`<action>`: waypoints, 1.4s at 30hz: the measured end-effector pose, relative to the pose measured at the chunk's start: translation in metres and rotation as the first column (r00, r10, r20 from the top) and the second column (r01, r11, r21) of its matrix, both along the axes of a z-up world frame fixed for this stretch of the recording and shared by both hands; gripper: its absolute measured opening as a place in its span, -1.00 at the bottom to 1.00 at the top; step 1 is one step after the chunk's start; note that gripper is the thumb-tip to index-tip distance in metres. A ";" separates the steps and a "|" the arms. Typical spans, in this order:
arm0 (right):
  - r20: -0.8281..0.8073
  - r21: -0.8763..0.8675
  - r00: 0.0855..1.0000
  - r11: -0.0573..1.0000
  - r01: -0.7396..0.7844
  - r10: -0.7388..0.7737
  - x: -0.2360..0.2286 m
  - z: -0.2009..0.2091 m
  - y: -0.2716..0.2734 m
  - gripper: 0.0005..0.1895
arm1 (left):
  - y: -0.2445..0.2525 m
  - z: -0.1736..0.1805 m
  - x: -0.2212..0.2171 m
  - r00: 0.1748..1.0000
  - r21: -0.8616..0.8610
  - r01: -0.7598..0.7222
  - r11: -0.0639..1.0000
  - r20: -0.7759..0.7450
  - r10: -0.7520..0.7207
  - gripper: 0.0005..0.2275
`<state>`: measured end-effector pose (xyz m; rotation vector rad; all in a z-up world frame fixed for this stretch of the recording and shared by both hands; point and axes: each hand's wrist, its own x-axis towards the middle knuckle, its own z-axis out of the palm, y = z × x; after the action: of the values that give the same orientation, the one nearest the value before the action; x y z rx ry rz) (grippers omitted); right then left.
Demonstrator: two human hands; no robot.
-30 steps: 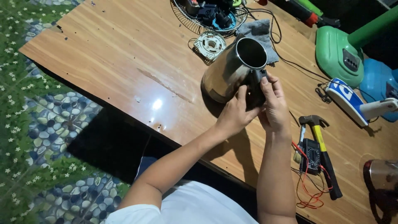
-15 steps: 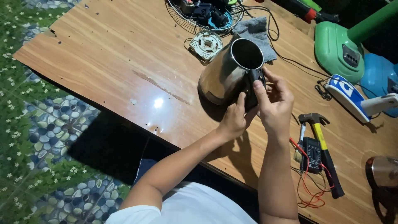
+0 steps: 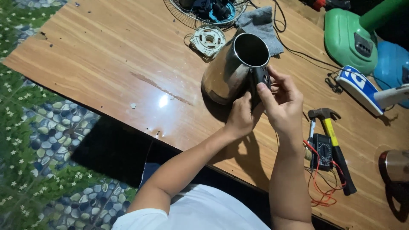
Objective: Assembling the handle of an electric kettle by fitting and snapping plastic components together using hands and a small tool.
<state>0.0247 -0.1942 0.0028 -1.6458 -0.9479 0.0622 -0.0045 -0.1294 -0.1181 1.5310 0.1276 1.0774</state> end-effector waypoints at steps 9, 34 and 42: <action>0.171 -0.294 0.958 0.916 0.273 -0.230 0.032 -0.033 -0.093 -0.60 | -0.002 0.057 -0.034 0.993 -0.043 -0.057 0.997 -0.105 0.053 -0.54; 0.433 -0.333 0.862 0.842 0.424 -0.263 0.038 -0.056 -0.077 -0.76 | 0.029 0.166 -0.039 0.880 -0.689 0.345 0.638 0.001 -0.475 -0.48; 0.344 0.119 0.884 0.948 0.294 -0.317 -0.015 0.044 -0.089 -0.60 | 0.041 0.167 0.009 0.847 -0.804 0.314 0.504 -0.002 -0.531 -0.41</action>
<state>0.0098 -0.2837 0.0466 -1.7613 -0.9353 -0.4970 0.0041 -0.0885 0.0491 0.7877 0.3302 0.3010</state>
